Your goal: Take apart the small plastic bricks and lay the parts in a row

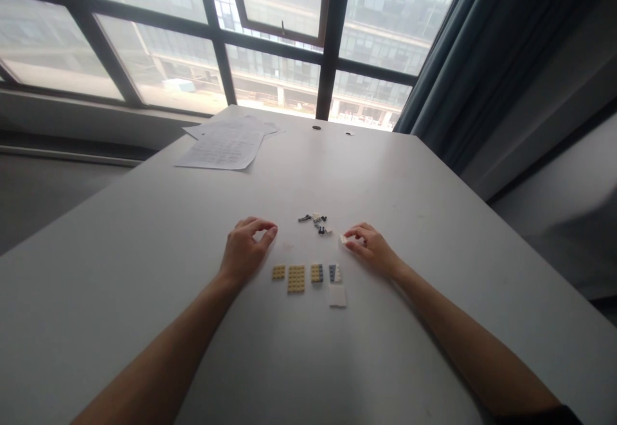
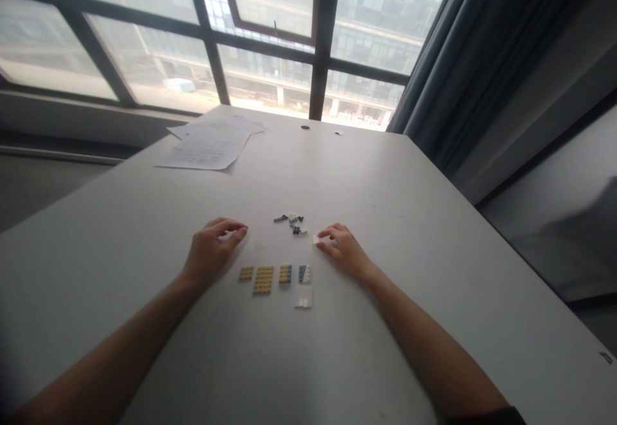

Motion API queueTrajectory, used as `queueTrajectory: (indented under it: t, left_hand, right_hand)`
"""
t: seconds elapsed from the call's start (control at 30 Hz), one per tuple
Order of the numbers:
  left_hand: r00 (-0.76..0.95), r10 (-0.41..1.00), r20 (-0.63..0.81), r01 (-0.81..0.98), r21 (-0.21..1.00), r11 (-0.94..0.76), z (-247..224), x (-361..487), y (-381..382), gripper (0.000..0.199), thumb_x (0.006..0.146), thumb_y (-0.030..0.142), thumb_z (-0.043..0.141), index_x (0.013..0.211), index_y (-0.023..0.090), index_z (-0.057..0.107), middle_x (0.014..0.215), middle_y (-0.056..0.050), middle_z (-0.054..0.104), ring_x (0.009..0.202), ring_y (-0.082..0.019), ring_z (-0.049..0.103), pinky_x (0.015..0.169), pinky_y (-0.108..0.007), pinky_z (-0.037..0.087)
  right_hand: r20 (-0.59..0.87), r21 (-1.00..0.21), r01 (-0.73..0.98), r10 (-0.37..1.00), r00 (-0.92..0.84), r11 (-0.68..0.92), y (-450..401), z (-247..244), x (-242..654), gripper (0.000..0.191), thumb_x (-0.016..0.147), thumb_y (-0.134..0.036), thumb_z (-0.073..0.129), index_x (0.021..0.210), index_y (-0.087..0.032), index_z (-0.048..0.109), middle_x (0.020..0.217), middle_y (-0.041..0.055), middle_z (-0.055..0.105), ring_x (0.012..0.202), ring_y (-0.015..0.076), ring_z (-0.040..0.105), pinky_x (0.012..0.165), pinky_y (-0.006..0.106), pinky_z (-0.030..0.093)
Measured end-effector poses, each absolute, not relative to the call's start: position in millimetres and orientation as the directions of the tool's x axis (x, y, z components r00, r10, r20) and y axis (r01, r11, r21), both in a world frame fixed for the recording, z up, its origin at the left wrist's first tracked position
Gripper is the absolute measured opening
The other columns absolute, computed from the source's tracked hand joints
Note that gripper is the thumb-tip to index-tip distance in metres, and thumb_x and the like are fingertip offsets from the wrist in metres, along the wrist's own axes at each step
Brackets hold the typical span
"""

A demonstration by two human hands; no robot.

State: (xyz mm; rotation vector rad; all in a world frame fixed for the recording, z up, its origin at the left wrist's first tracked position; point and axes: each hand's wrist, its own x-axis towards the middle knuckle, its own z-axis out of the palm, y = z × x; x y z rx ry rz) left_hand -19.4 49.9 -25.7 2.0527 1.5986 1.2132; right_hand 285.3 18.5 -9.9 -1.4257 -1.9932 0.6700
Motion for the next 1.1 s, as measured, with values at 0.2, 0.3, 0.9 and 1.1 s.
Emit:
queueTrajectory:
  t: [0.2, 0.3, 0.9, 1.1]
  left_hand:
    - [0.054, 0.891, 0.450, 0.670, 0.645, -0.366, -25, -18, 50, 0.023, 0.081, 0.040, 0.055, 0.080, 0.022, 0.069, 0.087, -0.003, 0.065, 0.086, -0.020, 0.059, 0.076, -0.031, 0.048]
    - [0.055, 0.894, 0.445, 0.673, 0.645, -0.363, -25, -18, 49, 0.024, 0.081, 0.041, 0.055, 0.081, 0.022, 0.068, 0.087, -0.004, 0.066, 0.087, -0.020, 0.059, 0.077, -0.031, 0.048]
    - [0.078, 0.886, 0.457, 0.691, 0.616, -0.378, -26, -18, 48, 0.024, 0.081, 0.042, 0.055, 0.080, 0.023, 0.069, 0.088, -0.003, 0.066, 0.089, -0.021, 0.059, 0.081, -0.033, 0.048]
    - [0.082, 0.886, 0.456, 0.687, 0.618, -0.382, -24, -17, 47, 0.024, 0.081, 0.041, 0.054, 0.080, 0.022, 0.068, 0.088, -0.004, 0.066, 0.088, -0.020, 0.059, 0.080, -0.032, 0.048]
  right_hand:
    - [-0.154, -0.982, 0.134, 0.979, -0.136, -0.136, -10, 6, 293, 0.044, 0.084, -0.055, 0.052, 0.094, -0.015, 0.068, 0.088, 0.0066, 0.064, 0.068, 0.0128, 0.053, 0.061, 0.026, 0.041]
    - [-0.146, -0.973, 0.201, 0.980, -0.136, -0.117, -19, 7, 296, 0.043, 0.085, -0.054, 0.052, 0.094, -0.015, 0.068, 0.086, 0.0063, 0.064, 0.066, 0.0128, 0.053, 0.062, 0.027, 0.042]
    - [0.206, -0.524, 0.745, 0.910, -0.360, 0.414, -35, -13, 280, 0.026, 0.081, -0.029, 0.068, 0.104, -0.020, 0.065, 0.106, 0.0073, 0.061, 0.103, 0.0211, 0.052, 0.095, 0.038, 0.042]
    - [0.191, -0.524, 0.747, 0.911, -0.366, 0.410, -37, -11, 279, 0.026, 0.080, -0.030, 0.068, 0.104, -0.020, 0.065, 0.107, 0.0076, 0.061, 0.103, 0.0214, 0.052, 0.095, 0.039, 0.042]
